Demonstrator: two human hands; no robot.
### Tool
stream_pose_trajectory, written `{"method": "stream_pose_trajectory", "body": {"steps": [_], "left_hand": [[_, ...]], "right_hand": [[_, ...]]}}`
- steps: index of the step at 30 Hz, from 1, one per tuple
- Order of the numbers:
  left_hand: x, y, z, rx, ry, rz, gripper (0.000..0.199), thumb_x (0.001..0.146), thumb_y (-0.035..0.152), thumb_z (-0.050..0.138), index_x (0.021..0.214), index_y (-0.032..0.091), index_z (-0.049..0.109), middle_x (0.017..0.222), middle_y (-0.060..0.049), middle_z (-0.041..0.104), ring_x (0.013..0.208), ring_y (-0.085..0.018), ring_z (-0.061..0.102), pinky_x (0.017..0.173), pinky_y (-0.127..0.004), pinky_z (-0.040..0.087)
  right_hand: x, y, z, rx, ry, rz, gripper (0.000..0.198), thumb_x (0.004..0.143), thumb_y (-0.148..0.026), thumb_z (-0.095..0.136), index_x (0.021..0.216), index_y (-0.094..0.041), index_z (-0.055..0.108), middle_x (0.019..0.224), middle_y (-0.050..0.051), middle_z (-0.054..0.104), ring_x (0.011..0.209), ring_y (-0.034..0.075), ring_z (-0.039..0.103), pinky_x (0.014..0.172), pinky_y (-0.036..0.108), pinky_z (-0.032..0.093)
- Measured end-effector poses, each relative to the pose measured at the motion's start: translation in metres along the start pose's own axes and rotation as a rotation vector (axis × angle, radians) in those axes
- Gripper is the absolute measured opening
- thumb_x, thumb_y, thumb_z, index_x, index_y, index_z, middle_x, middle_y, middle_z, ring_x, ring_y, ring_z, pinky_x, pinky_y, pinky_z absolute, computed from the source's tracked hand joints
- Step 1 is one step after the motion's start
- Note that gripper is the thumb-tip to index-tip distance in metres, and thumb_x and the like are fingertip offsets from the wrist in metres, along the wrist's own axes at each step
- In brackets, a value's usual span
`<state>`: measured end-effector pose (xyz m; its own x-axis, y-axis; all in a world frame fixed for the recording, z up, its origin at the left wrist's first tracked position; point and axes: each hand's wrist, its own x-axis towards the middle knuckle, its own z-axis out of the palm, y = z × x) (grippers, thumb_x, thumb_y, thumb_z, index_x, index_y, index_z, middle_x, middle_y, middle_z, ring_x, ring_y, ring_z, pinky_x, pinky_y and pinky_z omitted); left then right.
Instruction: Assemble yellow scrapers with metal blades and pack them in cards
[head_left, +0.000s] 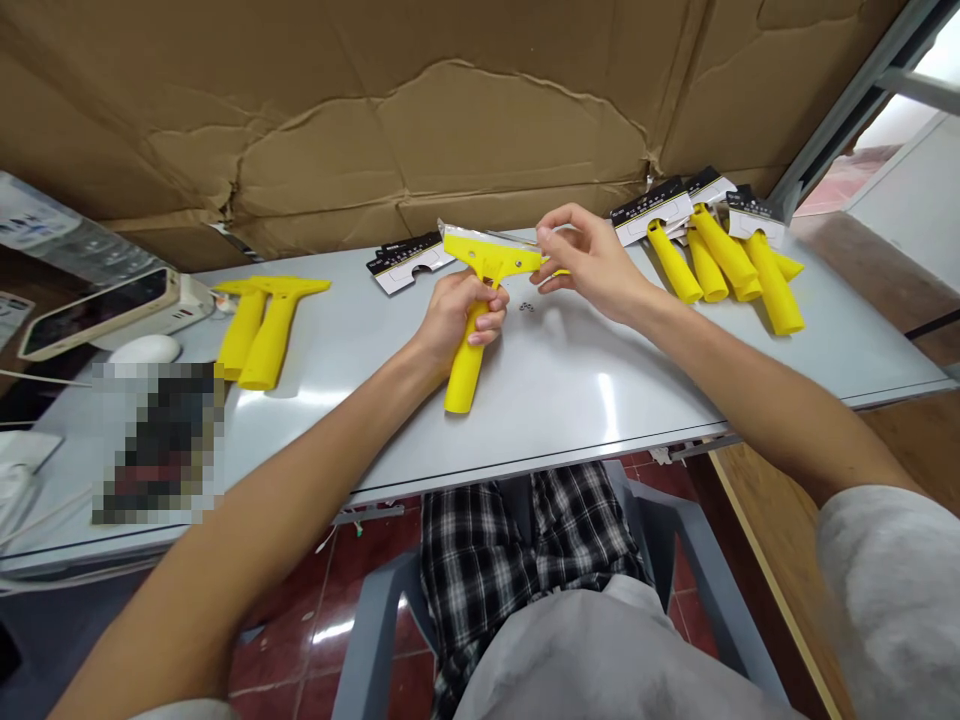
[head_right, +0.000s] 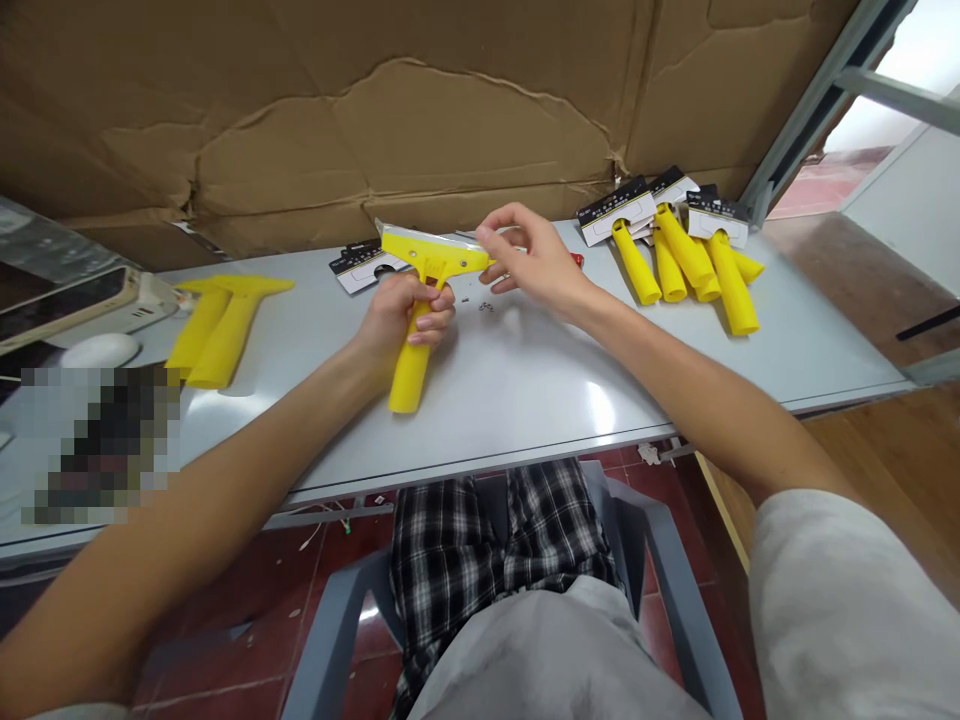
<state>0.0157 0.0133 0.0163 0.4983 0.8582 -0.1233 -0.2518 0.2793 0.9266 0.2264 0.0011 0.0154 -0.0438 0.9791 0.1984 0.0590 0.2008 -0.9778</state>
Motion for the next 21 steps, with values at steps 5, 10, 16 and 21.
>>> {"method": "stream_pose_trajectory", "body": {"steps": [5,10,16,21], "left_hand": [[0.003,0.004,-0.005,-0.022,0.034,0.008,0.028,0.069,0.016,0.071,0.080,0.022,0.046,0.068,0.006,0.053,0.044,-0.002,0.038,0.035,-0.011,0.025],[0.005,0.009,-0.011,-0.026,0.071,0.025,0.033,0.071,0.017,0.075,0.081,0.023,0.044,0.068,0.006,0.054,0.044,-0.002,0.041,0.036,-0.011,0.025],[0.010,0.018,-0.023,-0.021,0.130,0.093,0.037,0.070,0.017,0.078,0.082,0.024,0.044,0.068,0.006,0.055,0.044,-0.003,0.043,0.035,-0.011,0.027],[0.022,0.018,-0.039,-0.052,0.151,0.159,0.031,0.069,0.014,0.074,0.080,0.023,0.047,0.068,0.005,0.056,0.046,-0.003,0.043,0.036,-0.012,0.028]], "right_hand": [[0.016,0.003,-0.033,-0.430,0.185,-0.105,0.053,0.095,-0.072,0.070,0.108,-0.021,0.064,0.117,0.010,0.067,0.103,0.019,0.068,0.097,0.041,0.066],[0.020,0.017,-0.060,-1.060,0.129,-0.099,0.045,0.097,-0.053,0.069,0.123,-0.016,0.072,0.136,0.019,0.064,0.135,0.035,0.057,0.125,0.062,0.046],[0.026,0.035,-0.067,-1.239,0.078,0.030,0.034,0.096,-0.035,0.064,0.121,-0.013,0.073,0.126,0.019,0.069,0.125,0.036,0.062,0.116,0.060,0.049],[0.031,0.025,-0.077,-0.972,0.181,-0.094,0.038,0.096,-0.039,0.069,0.125,-0.016,0.069,0.106,0.012,0.074,0.103,0.022,0.065,0.107,0.044,0.054]]}}
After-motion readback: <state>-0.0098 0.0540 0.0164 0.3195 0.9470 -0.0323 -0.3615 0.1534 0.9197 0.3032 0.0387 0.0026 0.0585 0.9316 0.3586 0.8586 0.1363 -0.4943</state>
